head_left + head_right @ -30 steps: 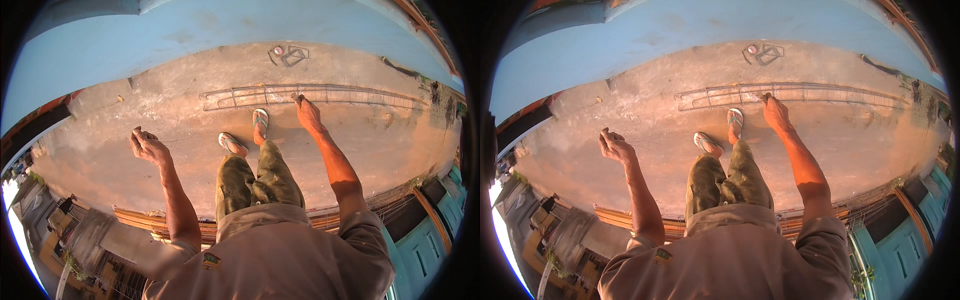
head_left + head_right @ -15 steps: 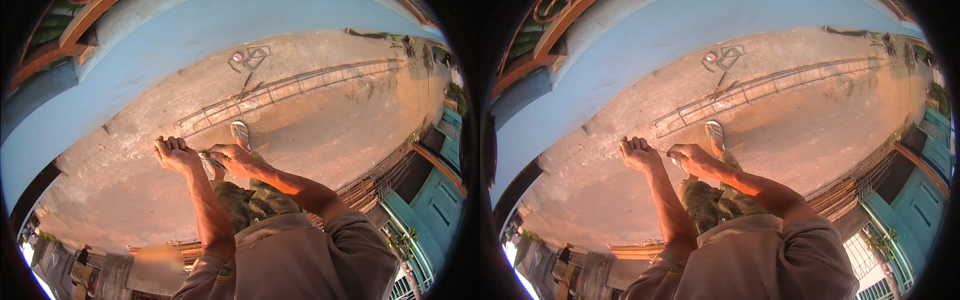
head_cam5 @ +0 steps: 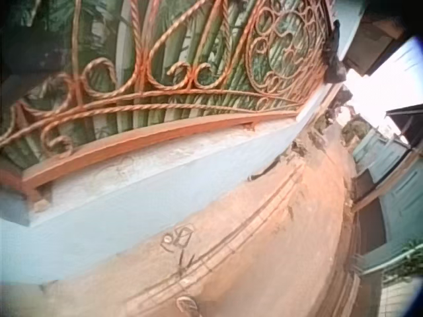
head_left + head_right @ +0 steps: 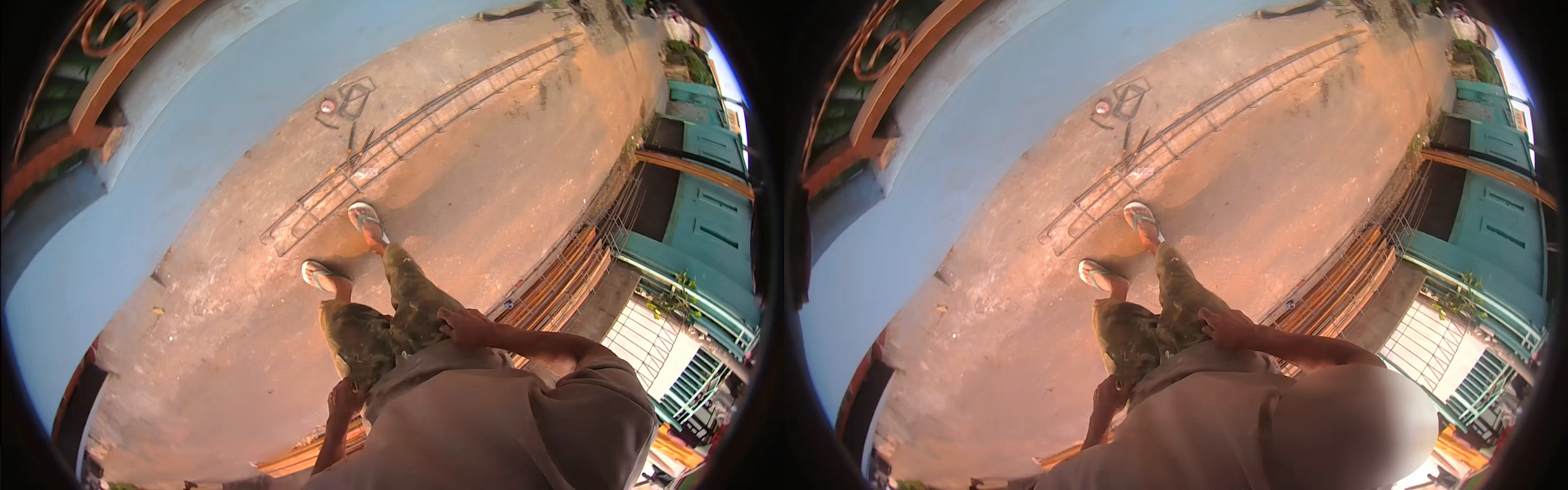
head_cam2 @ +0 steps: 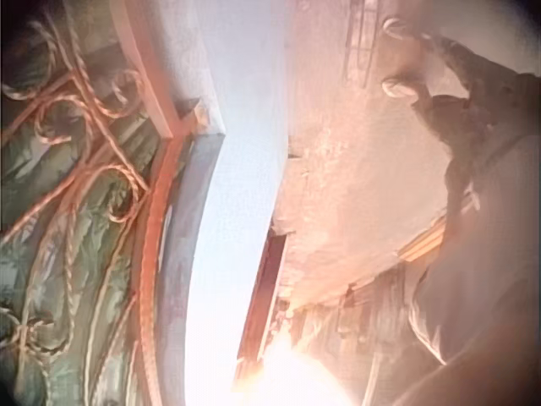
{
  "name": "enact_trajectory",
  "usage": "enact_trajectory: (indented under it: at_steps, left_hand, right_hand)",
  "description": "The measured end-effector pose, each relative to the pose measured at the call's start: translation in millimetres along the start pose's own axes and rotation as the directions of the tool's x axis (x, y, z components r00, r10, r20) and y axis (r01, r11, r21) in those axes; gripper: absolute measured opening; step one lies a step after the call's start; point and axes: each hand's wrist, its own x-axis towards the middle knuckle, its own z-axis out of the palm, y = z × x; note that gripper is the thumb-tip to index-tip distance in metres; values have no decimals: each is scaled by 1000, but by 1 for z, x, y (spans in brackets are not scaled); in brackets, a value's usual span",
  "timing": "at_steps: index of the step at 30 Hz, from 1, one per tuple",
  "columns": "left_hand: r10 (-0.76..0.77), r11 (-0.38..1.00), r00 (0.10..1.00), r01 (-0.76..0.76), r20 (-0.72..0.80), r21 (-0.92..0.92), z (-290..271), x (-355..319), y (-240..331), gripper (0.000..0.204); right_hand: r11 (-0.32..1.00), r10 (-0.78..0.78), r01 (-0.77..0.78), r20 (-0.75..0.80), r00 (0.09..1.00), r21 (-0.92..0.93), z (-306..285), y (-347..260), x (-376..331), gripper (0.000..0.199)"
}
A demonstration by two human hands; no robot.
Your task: The person assembles a metal frame by bending and twisting wire ties around intersecting metal rods. They use pliers to tighten the connections and repeatedly adjust the frame's position on the ground.
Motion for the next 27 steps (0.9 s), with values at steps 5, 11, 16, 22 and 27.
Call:
enact_trajectory:
  at_steps: [5, 11, 16, 22, 27]
  left_hand:
    - [125, 977, 941, -62, 315, -204, -23, -30, -44, 29]
    - [247, 797, 707, 241, 663, -554, 4, -99, -35, 28]
    - [250, 897, 431, 233, 867, -375, -4, 20, -18, 30]
    - [-24, 592, 994, -75, -111, -802, -59, 315, -47, 38]
    - [-444, 864, 701, 170, -557, -475, -62, 553, -159, 85]
  right_hand:
    - [982, 7, 2, -51, 999, 186, 23, -16, -49, 21]
    - [923, -58, -73, 325, 944, 377, 6, 22, -80, 22]
    - [925, 69, -203, 383, 921, 322, -53, 86, 45, 31]
    - [988, -56, 102, -356, 933, 113, -121, 143, 344, 50]
    - [938, -305, 205, -385, 871, -279, -60, 141, 584, 46]
